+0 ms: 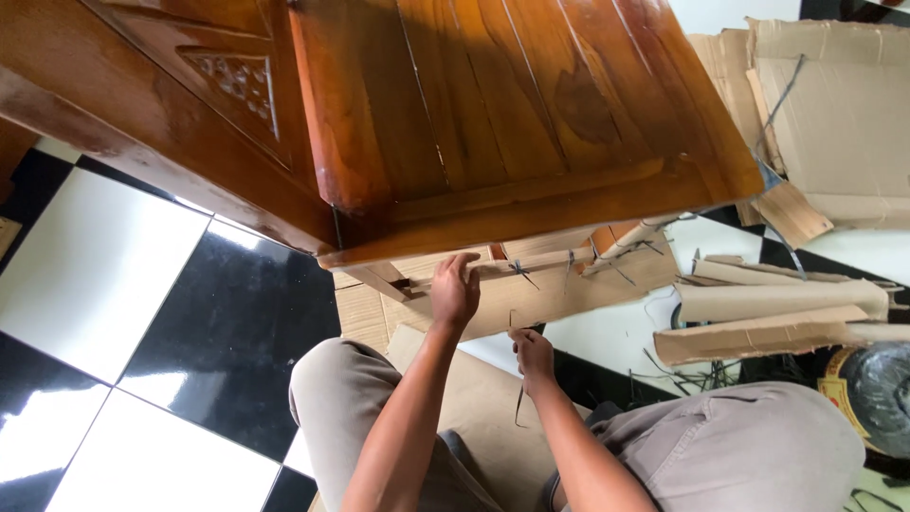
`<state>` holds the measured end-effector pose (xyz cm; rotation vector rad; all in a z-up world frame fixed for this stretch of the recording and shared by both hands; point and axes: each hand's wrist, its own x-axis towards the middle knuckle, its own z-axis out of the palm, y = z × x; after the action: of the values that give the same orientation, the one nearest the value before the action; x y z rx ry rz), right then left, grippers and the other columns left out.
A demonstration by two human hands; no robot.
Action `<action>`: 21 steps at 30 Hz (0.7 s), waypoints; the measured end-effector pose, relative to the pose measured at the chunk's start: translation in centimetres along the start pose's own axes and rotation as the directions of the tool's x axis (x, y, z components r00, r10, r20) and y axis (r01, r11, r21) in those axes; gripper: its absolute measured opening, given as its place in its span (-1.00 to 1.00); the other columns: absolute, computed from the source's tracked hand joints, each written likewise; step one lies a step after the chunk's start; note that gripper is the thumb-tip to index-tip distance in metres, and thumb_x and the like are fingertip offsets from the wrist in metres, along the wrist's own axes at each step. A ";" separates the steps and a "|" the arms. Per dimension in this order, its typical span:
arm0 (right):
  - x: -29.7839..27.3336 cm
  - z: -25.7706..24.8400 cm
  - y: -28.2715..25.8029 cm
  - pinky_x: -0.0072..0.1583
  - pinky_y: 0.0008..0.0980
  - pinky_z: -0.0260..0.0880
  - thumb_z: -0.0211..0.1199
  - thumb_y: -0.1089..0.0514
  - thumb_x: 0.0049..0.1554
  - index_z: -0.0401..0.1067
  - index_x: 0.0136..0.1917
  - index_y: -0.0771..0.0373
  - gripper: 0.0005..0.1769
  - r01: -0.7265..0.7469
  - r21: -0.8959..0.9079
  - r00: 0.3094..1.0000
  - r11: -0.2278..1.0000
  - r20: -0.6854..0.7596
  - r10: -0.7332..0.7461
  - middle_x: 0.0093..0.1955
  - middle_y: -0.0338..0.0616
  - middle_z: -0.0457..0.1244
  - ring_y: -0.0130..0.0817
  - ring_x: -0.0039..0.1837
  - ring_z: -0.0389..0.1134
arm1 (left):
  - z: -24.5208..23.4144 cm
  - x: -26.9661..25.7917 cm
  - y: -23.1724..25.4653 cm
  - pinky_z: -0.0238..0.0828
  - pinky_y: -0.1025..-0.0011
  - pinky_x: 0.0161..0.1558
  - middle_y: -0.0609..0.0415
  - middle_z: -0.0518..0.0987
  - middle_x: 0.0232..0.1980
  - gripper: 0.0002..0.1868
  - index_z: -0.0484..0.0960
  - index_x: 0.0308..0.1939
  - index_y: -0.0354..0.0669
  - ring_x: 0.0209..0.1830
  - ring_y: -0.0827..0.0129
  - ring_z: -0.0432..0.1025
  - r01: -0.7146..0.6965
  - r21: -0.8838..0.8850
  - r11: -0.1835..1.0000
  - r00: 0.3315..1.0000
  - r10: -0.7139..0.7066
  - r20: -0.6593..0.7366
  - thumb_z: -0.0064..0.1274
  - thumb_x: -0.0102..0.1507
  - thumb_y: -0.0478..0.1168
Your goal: Wrap the legs of a wooden chair with cardboard and secure them with wire ties.
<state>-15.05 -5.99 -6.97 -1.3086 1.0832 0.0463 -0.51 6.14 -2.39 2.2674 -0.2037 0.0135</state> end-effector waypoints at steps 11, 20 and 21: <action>1.1 5.2 -6.3 -0.40 -0.57 -0.03 0.37 -0.01 0.12 0.53 -0.03 0.22 -0.72 -0.080 0.066 0.989 0.995 0.129 0.071 -0.38 -0.22 0.11 -0.48 -0.40 0.06 | 1.1 1.7 -2.0 0.47 0.16 0.06 0.12 0.63 -0.45 -0.74 0.72 -0.33 0.15 -0.29 0.16 0.61 -0.062 0.288 0.956 0.998 0.056 0.031 0.02 0.29 0.09; 3.6 7.8 -7.4 -0.43 -0.59 -0.08 0.16 0.04 0.25 0.40 -0.02 0.13 -0.86 -0.117 0.174 0.965 0.978 0.251 0.071 -0.31 -0.30 0.10 -0.56 -0.42 0.03 | 3.8 2.4 -4.9 0.51 0.16 -0.34 -0.02 0.52 -0.66 -0.65 0.60 -0.59 0.01 -0.52 -0.01 0.56 -0.128 0.367 0.922 0.990 0.139 -0.005 -0.05 0.23 0.02; 3.8 7.8 -7.2 -0.44 -0.64 -0.06 0.13 0.06 0.26 0.38 0.01 0.13 -0.87 -0.123 0.176 0.958 0.977 0.276 0.071 -0.30 -0.34 0.10 -0.60 -0.41 0.06 | 4.8 2.3 -6.3 0.48 0.19 -0.44 -0.02 0.46 -0.72 -0.67 0.56 -0.62 0.04 -0.60 0.00 0.52 -0.166 0.389 0.906 0.982 0.187 -0.017 -0.06 0.21 0.01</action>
<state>-4.11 -4.26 -5.08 -1.0411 0.8945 0.1843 2.39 6.12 -10.09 2.6304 -0.4084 0.2294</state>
